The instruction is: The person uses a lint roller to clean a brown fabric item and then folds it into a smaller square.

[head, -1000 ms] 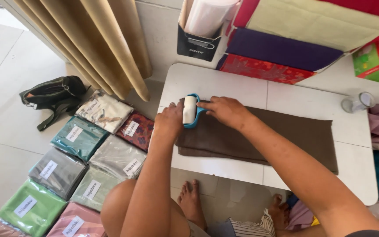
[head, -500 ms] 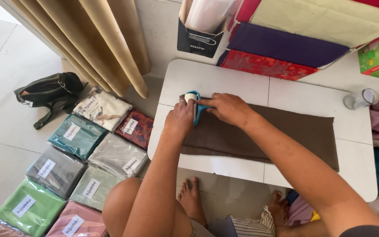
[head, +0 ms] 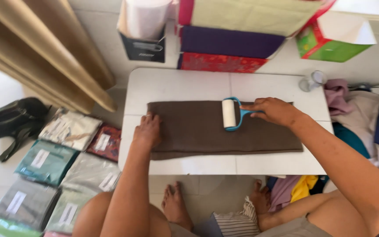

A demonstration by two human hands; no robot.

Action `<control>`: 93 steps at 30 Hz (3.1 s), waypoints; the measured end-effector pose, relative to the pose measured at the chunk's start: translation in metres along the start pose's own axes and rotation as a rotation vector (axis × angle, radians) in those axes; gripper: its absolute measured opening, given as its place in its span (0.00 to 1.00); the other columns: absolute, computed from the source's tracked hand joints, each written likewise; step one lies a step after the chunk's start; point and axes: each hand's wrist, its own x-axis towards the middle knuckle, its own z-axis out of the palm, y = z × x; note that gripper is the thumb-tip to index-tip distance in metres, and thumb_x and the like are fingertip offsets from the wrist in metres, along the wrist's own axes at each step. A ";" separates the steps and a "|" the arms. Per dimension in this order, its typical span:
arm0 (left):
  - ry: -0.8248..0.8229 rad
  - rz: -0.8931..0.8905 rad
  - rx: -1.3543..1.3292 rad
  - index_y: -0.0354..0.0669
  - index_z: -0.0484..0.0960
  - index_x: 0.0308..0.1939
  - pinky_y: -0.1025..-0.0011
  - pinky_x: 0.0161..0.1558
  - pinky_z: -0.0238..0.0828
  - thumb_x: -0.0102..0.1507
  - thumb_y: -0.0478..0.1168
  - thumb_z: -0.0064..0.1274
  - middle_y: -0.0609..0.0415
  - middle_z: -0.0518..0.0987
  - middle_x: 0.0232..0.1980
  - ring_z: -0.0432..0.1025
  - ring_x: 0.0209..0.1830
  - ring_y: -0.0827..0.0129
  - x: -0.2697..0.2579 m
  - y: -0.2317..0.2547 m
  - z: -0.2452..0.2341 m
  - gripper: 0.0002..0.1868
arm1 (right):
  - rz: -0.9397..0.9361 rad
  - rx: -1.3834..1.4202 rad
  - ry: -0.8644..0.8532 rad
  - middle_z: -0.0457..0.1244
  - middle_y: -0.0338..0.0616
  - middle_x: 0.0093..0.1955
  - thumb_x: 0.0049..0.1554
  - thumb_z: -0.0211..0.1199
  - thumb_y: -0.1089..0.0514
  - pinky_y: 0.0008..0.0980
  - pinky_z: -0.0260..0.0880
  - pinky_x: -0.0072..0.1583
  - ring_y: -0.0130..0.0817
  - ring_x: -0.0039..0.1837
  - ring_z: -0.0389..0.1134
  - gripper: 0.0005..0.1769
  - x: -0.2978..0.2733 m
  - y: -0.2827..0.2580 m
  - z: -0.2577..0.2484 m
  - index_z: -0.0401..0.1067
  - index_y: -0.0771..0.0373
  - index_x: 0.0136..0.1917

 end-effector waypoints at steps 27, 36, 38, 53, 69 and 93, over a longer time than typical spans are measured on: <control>-0.125 0.030 0.007 0.57 0.82 0.58 0.54 0.72 0.64 0.57 0.56 0.64 0.42 0.78 0.62 0.68 0.71 0.43 0.021 0.014 0.008 0.26 | 0.868 -0.177 0.050 0.73 0.52 0.47 0.59 0.58 0.41 0.53 0.78 0.52 0.55 0.52 0.76 0.22 -0.107 0.091 0.035 0.77 0.39 0.65; -0.129 -0.021 -0.013 0.57 0.79 0.60 0.51 0.67 0.70 0.53 0.55 0.69 0.41 0.77 0.64 0.67 0.71 0.41 0.026 0.006 0.016 0.32 | 0.854 -0.028 -0.108 0.72 0.66 0.47 0.53 0.65 0.47 0.59 0.77 0.49 0.64 0.50 0.75 0.21 -0.126 0.076 0.023 0.82 0.55 0.58; -0.124 -0.016 0.054 0.62 0.76 0.61 0.51 0.65 0.71 0.47 0.55 0.75 0.46 0.75 0.65 0.66 0.71 0.45 0.025 0.004 0.019 0.39 | 0.905 0.115 -0.290 0.74 0.60 0.44 0.51 0.65 0.51 0.46 0.81 0.45 0.47 0.36 0.77 0.19 -0.140 0.044 0.001 0.84 0.55 0.55; -0.096 -0.020 0.134 0.63 0.71 0.61 0.49 0.63 0.73 0.44 0.47 0.78 0.51 0.71 0.68 0.64 0.73 0.50 0.017 0.011 0.022 0.43 | 0.163 -0.098 0.015 0.67 0.41 0.55 0.65 0.53 0.45 0.49 0.77 0.55 0.54 0.54 0.73 0.23 -0.064 -0.013 0.028 0.66 0.27 0.72; -0.100 -0.016 0.077 0.61 0.73 0.62 0.48 0.62 0.72 0.45 0.46 0.78 0.51 0.74 0.63 0.66 0.71 0.49 0.006 0.011 0.012 0.43 | 0.778 -0.086 -0.141 0.75 0.30 0.52 0.50 0.73 0.45 0.45 0.76 0.59 0.43 0.58 0.75 0.22 -0.139 0.084 -0.006 0.79 0.18 0.56; -0.278 -0.222 -0.068 0.58 0.94 0.40 0.64 0.66 0.71 0.63 0.30 0.49 0.63 0.88 0.51 0.80 0.52 0.67 -0.051 0.027 -0.048 0.19 | 0.721 -0.236 -0.244 0.75 0.35 0.47 0.52 0.69 0.52 0.32 0.73 0.53 0.39 0.45 0.73 0.27 -0.164 0.061 -0.015 0.77 0.21 0.62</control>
